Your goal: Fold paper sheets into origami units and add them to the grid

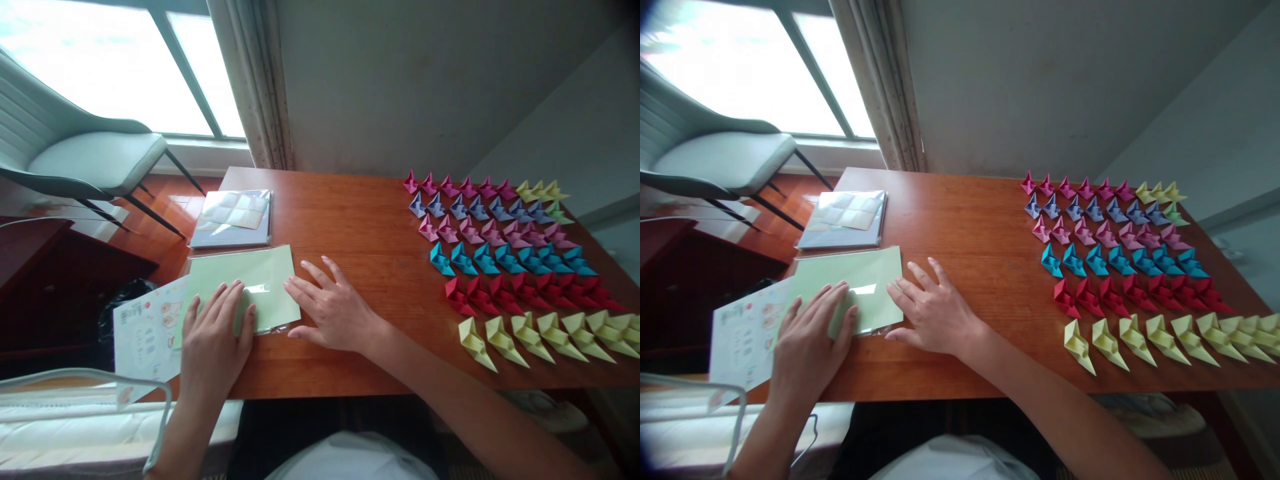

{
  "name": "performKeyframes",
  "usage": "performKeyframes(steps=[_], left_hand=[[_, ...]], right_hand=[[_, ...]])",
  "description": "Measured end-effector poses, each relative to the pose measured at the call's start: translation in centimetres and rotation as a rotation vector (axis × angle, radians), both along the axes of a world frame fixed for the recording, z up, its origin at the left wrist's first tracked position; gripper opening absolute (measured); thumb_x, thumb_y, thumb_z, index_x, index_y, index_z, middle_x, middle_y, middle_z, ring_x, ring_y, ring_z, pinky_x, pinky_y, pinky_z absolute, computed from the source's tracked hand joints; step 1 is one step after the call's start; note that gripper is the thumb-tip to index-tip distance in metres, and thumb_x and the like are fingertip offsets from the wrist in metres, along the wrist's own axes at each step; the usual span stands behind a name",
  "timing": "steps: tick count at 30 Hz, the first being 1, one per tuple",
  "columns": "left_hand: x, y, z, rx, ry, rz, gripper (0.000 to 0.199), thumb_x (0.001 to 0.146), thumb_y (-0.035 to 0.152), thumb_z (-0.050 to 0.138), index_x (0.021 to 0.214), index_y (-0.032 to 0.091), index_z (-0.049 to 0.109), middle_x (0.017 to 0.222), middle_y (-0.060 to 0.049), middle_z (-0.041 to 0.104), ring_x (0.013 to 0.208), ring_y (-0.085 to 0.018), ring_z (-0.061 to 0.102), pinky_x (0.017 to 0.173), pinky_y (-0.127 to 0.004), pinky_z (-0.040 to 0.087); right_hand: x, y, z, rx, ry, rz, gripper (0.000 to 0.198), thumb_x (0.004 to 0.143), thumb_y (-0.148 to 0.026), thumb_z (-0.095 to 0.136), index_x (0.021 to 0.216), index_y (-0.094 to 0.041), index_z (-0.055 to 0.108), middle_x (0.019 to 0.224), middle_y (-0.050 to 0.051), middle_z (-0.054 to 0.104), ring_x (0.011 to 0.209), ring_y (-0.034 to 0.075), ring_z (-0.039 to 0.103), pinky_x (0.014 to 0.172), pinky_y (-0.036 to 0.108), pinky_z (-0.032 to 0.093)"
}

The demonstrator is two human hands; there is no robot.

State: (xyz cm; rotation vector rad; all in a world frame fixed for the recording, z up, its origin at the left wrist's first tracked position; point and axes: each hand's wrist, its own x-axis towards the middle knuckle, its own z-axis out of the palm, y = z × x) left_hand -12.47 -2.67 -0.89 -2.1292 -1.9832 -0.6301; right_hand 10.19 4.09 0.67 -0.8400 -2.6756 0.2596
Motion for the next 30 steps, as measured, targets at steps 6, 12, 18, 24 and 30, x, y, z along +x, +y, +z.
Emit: performKeyframes(steps=[6, 12, 18, 24, 30], left_hand=[[0.0, 0.0, 0.0, 0.000, 0.006, 0.007, 0.037, 0.098, 0.030, 0.049, 0.133, 0.020, 0.055, 0.134, -0.014, 0.067, 0.130, -0.032, 0.059, 0.118, -0.053, 0.032], [-0.1, 0.1, 0.3, -0.011, 0.003, 0.028, 0.036, 0.099, 0.029, 0.048, 0.132, 0.018, 0.056, 0.133, -0.015, 0.067, 0.130, -0.033, 0.059, 0.118, -0.055, 0.033], [0.6, 0.3, 1.1, 0.011, -0.033, -0.037, 0.036, 0.098, 0.027, 0.051, 0.132, 0.018, 0.057, 0.136, -0.016, 0.065, 0.133, -0.034, 0.056, 0.118, -0.056, 0.034], [3.4, 0.3, 2.3, 0.055, -0.199, -0.212, 0.036, 0.095, 0.022, 0.056, 0.131, 0.024, 0.059, 0.135, -0.011, 0.066, 0.130, -0.028, 0.059, 0.116, -0.051, 0.042], [5.4, 0.5, 2.7, 0.019, -0.275, -0.330, 0.037, 0.094, 0.019, 0.057, 0.130, 0.024, 0.059, 0.133, -0.009, 0.067, 0.127, -0.027, 0.061, 0.114, -0.050, 0.046]], right_hand=[[2.3, -0.9, 0.0, 0.005, -0.011, -0.080, 0.068, 0.094, -0.058, 0.055, 0.145, -0.014, 0.050, 0.145, 0.013, 0.058, 0.145, 0.035, 0.037, 0.120, 0.062, 0.023], [6.6, -4.2, 0.2, 0.014, -0.061, -0.288, 0.059, 0.096, -0.047, 0.057, 0.144, -0.013, 0.052, 0.146, 0.013, 0.057, 0.141, 0.036, 0.041, 0.118, 0.059, 0.030], [10.8, -11.8, -0.7, 0.036, -0.117, -0.396, 0.071, 0.090, -0.055, 0.063, 0.144, -0.011, 0.049, 0.150, 0.017, 0.050, 0.142, 0.038, 0.040, 0.114, 0.060, 0.036], [10.8, -15.1, -1.5, 0.050, -0.048, -0.319, 0.059, 0.088, -0.034, 0.068, 0.141, -0.015, 0.052, 0.154, 0.015, 0.047, 0.146, 0.037, 0.035, 0.112, 0.065, 0.037], [10.1, -13.8, -1.5, 0.040, 0.004, -0.231, 0.046, 0.085, -0.009, 0.052, 0.130, -0.015, 0.062, 0.144, 0.007, 0.059, 0.139, 0.031, 0.046, 0.119, 0.060, 0.030]])
